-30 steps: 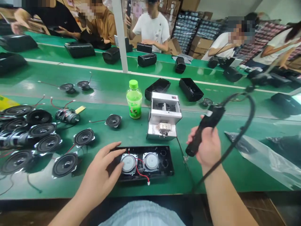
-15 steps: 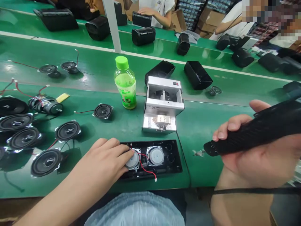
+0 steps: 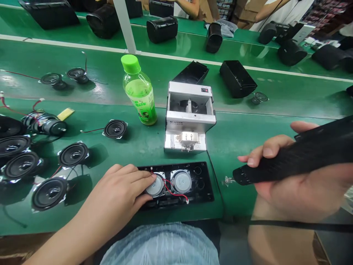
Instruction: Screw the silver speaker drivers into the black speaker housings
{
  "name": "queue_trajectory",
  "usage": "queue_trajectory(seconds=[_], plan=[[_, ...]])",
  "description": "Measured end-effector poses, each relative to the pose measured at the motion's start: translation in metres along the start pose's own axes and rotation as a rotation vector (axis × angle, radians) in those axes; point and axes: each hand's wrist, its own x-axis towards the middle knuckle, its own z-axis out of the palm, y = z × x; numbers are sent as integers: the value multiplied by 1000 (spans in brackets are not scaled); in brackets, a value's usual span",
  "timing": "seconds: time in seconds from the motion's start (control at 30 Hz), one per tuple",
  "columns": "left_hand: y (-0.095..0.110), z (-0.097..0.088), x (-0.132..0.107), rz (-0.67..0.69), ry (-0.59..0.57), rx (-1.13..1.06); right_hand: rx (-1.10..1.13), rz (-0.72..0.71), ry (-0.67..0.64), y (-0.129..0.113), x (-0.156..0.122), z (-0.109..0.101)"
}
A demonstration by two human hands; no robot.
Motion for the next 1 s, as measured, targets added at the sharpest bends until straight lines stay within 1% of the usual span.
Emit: queue_trajectory(seconds=[0.1,0.2,0.27,0.37,0.47,0.57,0.63,0.73,0.9,1.0], plan=[[3,0,0,-8,-6,50,-6,-34,-40,-5,1,9],[5,0,2,4,4,83,4,-106,-112,-17,8,26],[4,0,3,17,16,78,16,-151,-167,-27,14,42],[3,2,4,24,53,58,27,-224,-203,-37,21,75],[2,4,2,25,89,21,-8,-260,-232,-34,21,106],[2,6,0,24,103,-32,-14,-260,-319,-19,20,124],[1,7,-1,12,131,-71,7,-251,-365,-9,19,129],[1,6,-3,0,163,-110,0,-246,-366,-2,18,131],[2,5,-3,-20,133,-119,-81,-249,-329,-3,18,131],[4,8,-3,-59,117,-122,-60,-188,-349,-6,16,126]])
